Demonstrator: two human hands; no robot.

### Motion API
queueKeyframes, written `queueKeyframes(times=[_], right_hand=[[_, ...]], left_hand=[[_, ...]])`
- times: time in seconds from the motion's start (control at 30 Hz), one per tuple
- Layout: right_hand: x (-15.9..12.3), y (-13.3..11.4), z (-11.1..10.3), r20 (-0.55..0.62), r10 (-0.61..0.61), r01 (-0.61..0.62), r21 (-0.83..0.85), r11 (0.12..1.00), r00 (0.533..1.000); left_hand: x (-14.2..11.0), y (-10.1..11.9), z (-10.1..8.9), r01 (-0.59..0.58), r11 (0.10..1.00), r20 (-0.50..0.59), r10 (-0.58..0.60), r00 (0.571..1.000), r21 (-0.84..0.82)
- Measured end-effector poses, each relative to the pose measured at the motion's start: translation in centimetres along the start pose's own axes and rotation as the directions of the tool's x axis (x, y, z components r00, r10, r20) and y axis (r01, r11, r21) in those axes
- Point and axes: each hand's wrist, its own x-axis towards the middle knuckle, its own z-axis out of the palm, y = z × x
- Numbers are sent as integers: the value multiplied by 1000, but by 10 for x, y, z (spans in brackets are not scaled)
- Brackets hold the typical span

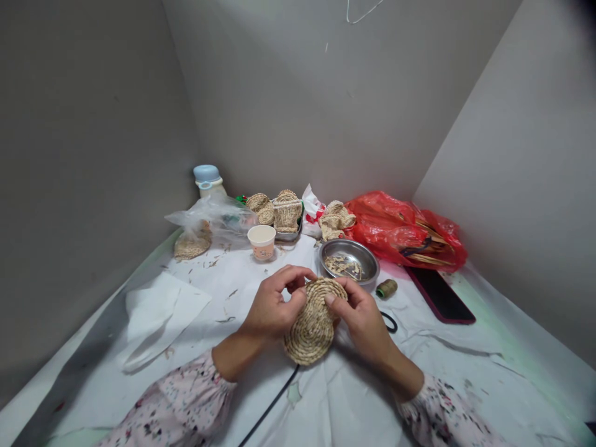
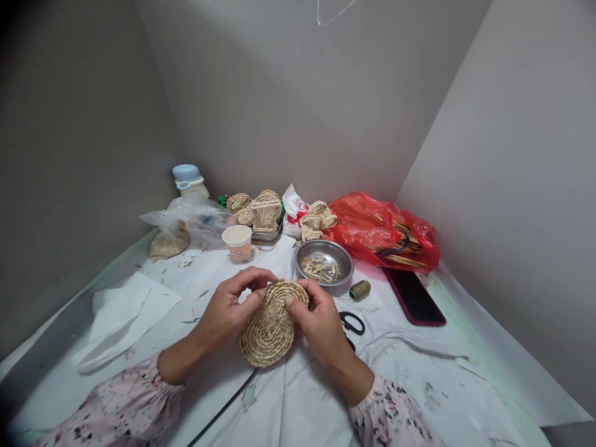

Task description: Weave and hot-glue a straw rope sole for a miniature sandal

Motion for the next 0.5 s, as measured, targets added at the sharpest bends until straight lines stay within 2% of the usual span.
queueKeyframes(times=[0.5], right_hand=[[-1, 3, 1, 36, 19, -19, 4, 1000, 999]], left_hand=[[1, -4, -1, -11, 1000, 60, 12, 998, -26]])
